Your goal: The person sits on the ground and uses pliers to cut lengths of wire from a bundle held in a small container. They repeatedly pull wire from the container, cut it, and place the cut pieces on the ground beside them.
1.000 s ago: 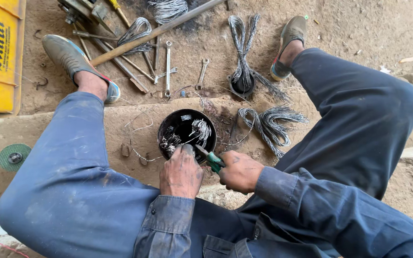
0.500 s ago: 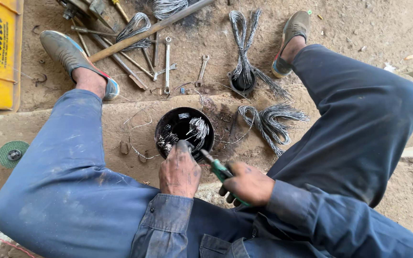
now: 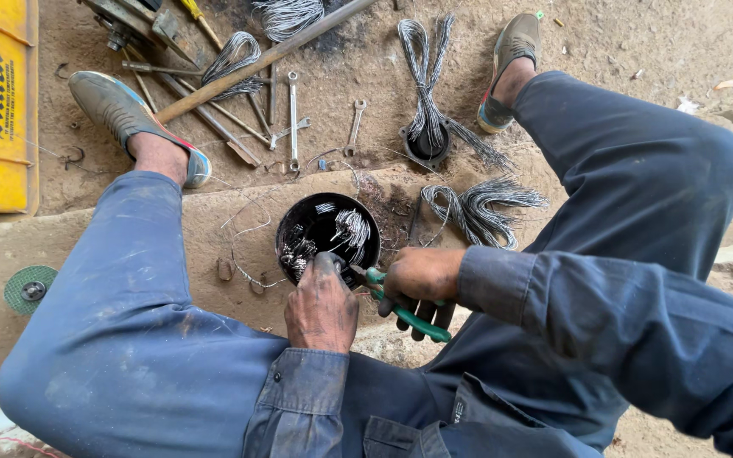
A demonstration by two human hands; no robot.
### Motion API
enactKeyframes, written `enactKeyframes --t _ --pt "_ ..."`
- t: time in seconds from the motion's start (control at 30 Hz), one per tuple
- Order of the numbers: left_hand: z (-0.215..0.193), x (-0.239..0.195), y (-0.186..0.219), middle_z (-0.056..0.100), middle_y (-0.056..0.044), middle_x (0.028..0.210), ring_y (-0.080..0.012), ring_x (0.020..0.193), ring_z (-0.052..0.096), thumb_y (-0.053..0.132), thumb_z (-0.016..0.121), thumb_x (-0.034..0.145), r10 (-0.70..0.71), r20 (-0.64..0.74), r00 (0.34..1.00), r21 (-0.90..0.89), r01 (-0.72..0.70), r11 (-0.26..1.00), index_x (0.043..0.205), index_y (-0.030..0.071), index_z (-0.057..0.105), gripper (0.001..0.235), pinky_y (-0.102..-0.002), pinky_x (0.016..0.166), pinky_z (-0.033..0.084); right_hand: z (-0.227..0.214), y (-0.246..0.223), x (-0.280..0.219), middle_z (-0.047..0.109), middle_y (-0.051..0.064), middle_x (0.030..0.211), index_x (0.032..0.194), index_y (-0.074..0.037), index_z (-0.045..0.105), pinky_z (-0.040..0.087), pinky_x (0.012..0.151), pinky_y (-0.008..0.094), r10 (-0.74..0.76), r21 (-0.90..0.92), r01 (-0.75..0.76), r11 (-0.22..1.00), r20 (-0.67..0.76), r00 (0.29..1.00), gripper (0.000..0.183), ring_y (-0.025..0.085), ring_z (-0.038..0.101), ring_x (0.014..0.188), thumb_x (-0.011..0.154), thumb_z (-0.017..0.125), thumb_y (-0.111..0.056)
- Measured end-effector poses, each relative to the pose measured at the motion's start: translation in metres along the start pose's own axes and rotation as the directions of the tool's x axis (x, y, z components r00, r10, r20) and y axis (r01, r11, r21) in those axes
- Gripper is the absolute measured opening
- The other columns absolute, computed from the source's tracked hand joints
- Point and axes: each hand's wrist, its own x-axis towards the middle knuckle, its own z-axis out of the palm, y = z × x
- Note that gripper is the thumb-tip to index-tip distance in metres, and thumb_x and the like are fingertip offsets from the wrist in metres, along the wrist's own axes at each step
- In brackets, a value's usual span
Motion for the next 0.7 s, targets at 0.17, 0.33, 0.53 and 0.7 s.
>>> enactKeyframes --t 0.17,0.33,0.53,0.7 --pt "-0.001 0.003 0.003 0.071 -0.019 0.104 -0.0431 0.087 0.072 0.014 0.05 0.097 -0.005 0.022 1.0 0.006 0.005 1.0 0.105 0.004 0.06 0.016 -0.053 0.074 0.058 -0.003 -0.012 0.002 0.076 0.02 0.1 0.113 -0.002 0.074 0.067 0.066 0.05 -0.009 -0.076 0.005 0.997 -0.047 0.999 0.037 0.032 0.077 0.075 0.093 0.048 -0.019" --pt "0.0 0.0 -0.005 0.07 -0.02 0.103 -0.0452 0.086 0.071 0.014 0.052 0.094 0.002 0.042 0.999 0.0 -0.002 1.0 0.104 0.004 0.059 0.016 -0.056 0.073 0.057 0.01 -0.003 0.016 0.078 0.016 0.088 0.109 -0.004 0.073 0.064 0.063 0.045 -0.082 -0.123 0.065 0.99 -0.14 0.987 0.034 0.027 0.077 0.071 0.09 0.058 -0.028" --pt "0.005 0.002 -0.006 0.071 -0.019 0.103 -0.0449 0.086 0.072 0.015 0.049 0.098 0.021 0.012 1.0 0.01 -0.021 1.0 0.107 0.006 0.058 0.015 -0.056 0.073 0.057 0.031 0.03 0.03 0.068 0.017 0.073 0.092 0.008 0.07 0.056 0.059 0.043 -0.099 -0.265 0.03 0.964 -0.249 0.963 0.059 0.028 0.069 0.063 0.091 0.068 -0.05" --pt "0.002 0.002 -0.005 0.072 -0.017 0.107 -0.0422 0.084 0.074 0.016 0.047 0.1 0.008 0.058 0.998 0.01 -0.008 1.0 0.113 0.01 0.055 0.017 -0.054 0.07 0.06 0.046 0.051 0.046 0.067 0.017 0.075 0.101 -0.009 0.069 0.052 0.066 0.046 -0.447 -0.458 0.257 0.851 -0.374 0.813 0.048 0.03 0.065 0.069 0.089 0.066 -0.055"
